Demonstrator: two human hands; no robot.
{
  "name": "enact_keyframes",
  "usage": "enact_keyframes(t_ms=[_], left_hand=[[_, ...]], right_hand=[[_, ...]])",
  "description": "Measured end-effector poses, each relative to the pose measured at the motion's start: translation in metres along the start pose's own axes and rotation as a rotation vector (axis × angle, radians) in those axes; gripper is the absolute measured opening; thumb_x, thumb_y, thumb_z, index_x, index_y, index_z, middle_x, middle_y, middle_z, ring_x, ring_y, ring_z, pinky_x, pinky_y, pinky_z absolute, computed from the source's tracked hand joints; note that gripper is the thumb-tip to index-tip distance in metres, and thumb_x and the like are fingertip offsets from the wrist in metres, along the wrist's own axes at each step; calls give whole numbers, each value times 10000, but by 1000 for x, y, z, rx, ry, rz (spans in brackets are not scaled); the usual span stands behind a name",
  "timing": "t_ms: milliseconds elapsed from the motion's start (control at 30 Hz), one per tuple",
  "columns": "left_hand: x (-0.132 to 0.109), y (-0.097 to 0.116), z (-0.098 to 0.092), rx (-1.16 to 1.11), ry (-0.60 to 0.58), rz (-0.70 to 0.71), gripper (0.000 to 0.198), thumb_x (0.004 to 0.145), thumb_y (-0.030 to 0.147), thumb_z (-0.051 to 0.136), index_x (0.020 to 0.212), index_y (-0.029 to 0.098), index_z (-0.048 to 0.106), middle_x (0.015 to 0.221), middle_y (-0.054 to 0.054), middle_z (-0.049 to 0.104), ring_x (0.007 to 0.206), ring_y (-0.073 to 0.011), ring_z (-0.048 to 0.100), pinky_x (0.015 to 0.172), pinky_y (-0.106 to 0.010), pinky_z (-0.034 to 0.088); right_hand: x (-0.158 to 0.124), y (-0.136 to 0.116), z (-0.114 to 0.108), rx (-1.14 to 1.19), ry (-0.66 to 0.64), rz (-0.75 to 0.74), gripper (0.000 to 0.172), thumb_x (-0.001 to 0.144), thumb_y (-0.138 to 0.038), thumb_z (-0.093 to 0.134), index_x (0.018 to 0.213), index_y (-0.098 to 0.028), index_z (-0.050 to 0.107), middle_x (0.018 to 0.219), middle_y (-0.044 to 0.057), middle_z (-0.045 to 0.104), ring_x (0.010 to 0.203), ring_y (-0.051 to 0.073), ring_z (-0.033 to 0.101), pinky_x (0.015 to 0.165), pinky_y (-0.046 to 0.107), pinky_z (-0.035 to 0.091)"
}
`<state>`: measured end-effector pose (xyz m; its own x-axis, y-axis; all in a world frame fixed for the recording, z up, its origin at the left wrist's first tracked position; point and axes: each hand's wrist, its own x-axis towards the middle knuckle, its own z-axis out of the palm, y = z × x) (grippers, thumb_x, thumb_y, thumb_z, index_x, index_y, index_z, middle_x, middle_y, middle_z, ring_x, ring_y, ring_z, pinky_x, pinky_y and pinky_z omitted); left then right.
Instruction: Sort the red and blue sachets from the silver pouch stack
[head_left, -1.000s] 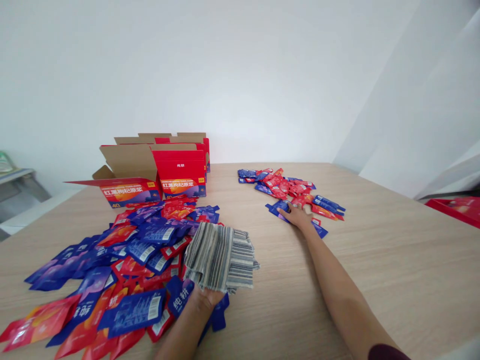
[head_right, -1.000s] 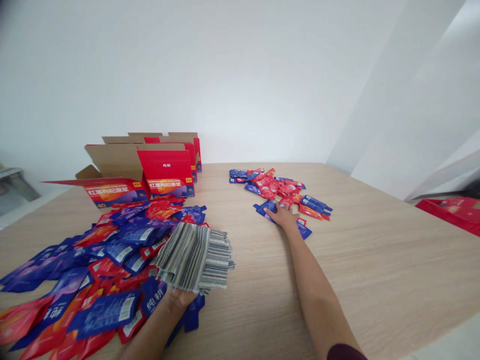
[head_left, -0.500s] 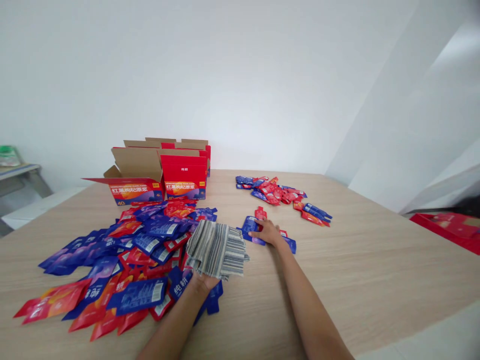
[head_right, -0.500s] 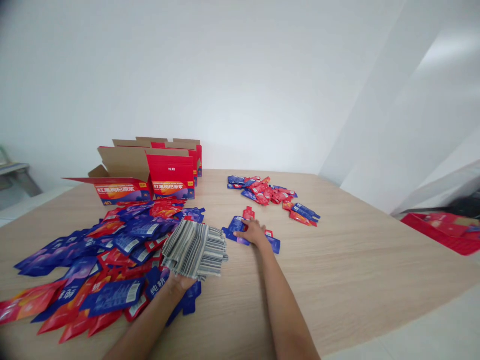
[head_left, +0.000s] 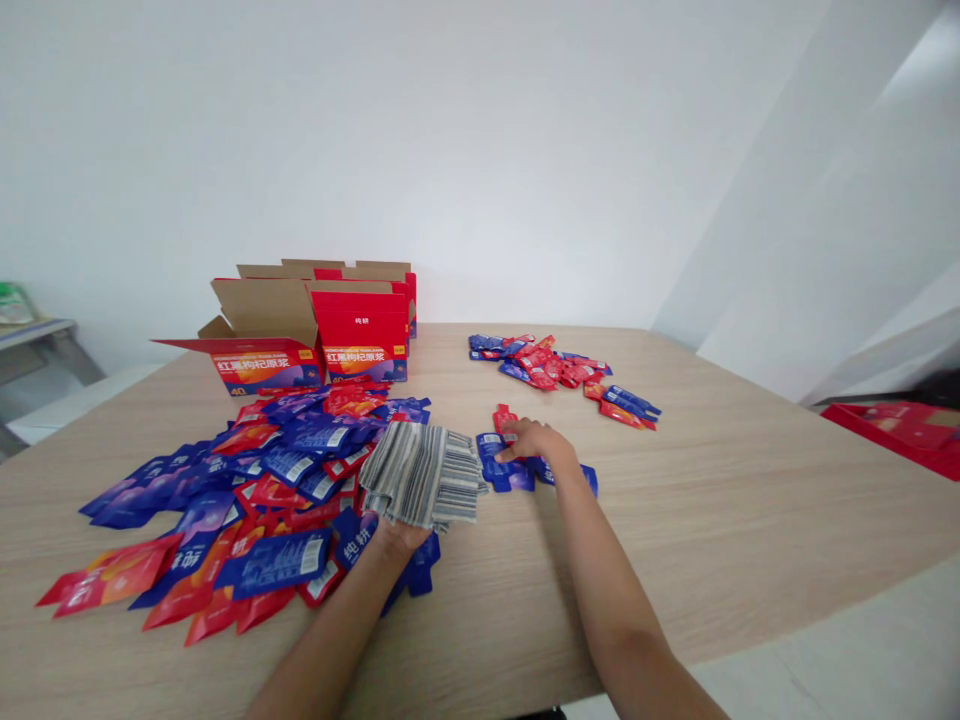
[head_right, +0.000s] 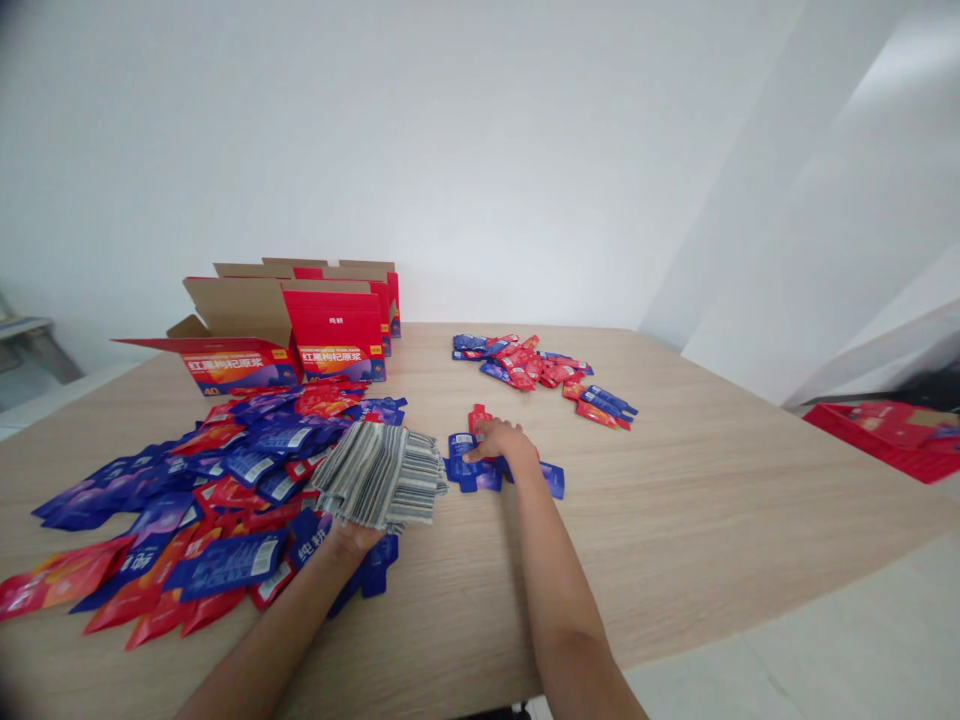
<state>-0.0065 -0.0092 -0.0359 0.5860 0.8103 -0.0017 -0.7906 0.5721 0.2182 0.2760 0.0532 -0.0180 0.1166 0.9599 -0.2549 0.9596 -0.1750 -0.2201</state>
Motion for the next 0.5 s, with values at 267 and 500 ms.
enact_keyframes(t_ms=[267,500], left_hand=[[-2,-1,23,26,38,70,463,902,460,418,1230,280,690,1223,-111,712,1201,-326,615,998,-550,460],[-2,2,18,40,270,175,425,945,263,380,1225,264,700,1153,-97,741,1053,-282,692,978,-498,495]], right_hand=[[-2,-38,10,-59,41,-44,873,553,-455,913,1303,-168,571,1512,215,396,1439,424,268,1156,560,140],[-18,-54,-4,56,168,-196,475,747,-250,771,1166,-219,549,1066,67,687,976,244,633,822,316,439]])
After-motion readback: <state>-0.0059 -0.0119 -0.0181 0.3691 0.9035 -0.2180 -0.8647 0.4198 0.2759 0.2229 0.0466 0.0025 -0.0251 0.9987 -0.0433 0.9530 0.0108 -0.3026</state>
